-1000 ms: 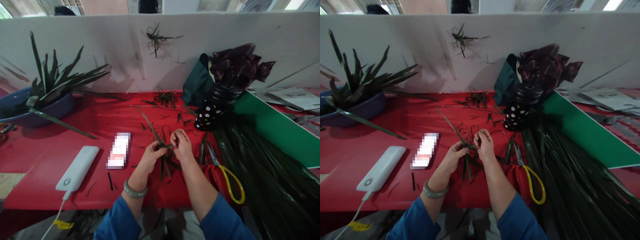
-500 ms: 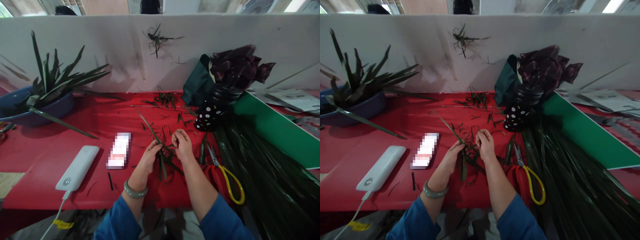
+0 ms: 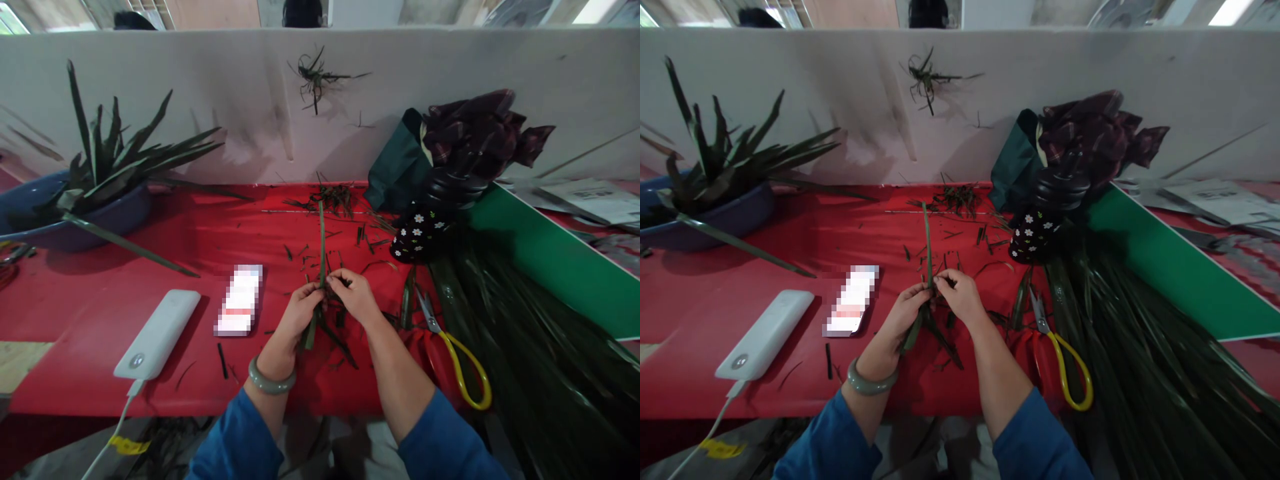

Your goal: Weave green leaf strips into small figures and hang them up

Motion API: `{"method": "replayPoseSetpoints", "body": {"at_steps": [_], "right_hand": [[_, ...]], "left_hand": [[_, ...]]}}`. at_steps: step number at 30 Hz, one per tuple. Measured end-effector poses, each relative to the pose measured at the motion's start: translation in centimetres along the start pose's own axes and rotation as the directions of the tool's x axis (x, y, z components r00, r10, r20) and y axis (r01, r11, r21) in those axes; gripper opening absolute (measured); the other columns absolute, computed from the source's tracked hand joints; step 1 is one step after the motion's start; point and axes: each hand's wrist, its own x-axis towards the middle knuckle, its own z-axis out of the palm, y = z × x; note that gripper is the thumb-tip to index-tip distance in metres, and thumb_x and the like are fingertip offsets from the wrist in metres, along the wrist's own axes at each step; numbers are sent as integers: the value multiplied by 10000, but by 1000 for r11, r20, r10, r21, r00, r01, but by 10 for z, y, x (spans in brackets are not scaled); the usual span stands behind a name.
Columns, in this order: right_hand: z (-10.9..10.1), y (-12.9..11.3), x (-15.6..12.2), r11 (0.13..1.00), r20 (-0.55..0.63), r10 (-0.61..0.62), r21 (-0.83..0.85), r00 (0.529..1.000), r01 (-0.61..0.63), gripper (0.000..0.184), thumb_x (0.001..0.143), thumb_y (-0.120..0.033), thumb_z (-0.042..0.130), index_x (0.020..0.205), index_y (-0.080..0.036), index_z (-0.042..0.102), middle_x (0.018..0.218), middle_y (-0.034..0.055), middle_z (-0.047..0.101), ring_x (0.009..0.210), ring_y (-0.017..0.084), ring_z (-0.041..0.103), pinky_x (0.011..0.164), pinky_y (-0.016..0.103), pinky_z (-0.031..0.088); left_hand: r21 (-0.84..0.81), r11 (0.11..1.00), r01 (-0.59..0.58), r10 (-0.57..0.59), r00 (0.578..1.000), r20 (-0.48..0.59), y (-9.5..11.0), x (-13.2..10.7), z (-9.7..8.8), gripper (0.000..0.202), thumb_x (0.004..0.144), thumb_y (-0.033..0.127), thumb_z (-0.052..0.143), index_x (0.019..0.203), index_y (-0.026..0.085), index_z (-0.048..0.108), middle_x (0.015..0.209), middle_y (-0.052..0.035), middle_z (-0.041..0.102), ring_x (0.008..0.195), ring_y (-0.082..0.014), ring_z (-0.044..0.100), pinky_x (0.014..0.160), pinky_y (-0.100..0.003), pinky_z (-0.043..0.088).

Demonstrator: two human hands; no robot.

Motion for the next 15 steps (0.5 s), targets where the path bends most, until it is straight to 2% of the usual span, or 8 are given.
{"method": "replayPoseSetpoints", "body": {"at_steps": [2,4,7,9,12,15], "right_hand": [[1,0,0,1000,-20,15,21,1000,-14,140,702,-290,504,654,-181,578,562,-26,521,535,102,450,500,202,341],[2,1,0,999,-35,35,38,999,-33,148,710,-301,498,652,-180,558,545,-32,486,510,92,419,467,193,317],[2,3,0,994,-73,81,80,994,-75,156,721,-318,490,652,-183,524,504,-50,419,458,74,366,423,184,276],[3,4,0,980,-81,131,160,988,-117,156,724,-329,490,661,-187,507,474,-66,372,415,60,326,394,178,246],[6,4,0,937,-85,188,314,979,-153,156,716,-338,500,682,-185,495,457,-81,340,370,43,280,358,171,208],[8,1,0,902,-100,206,404,974,-149,152,707,-328,513,691,-179,495,467,-80,367,357,34,286,344,167,198]], "left_hand": [[-15,1000,7,-7,1000,19,-1,0,1,211,660,290,541,790,127,575,541,14,528,456,-67,462,452,-177,336],[6,999,-42,42,999,-1,-3,0,2,244,655,298,554,838,140,586,618,-1,567,529,-82,501,513,-190,374],[115,984,-135,143,988,-61,-6,1,2,230,639,293,577,822,158,610,714,-18,604,635,-109,529,606,-216,403],[164,975,-153,166,984,-66,-7,2,1,228,640,282,580,828,160,623,761,-31,617,689,-125,534,649,-231,406],[126,986,-108,115,992,-48,-7,2,1,254,644,276,583,868,162,618,756,-30,623,685,-123,538,646,-232,409],[31,999,-27,27,999,-19,-4,1,1,270,634,285,599,874,162,600,706,-14,619,614,-103,536,598,-216,411]]}}
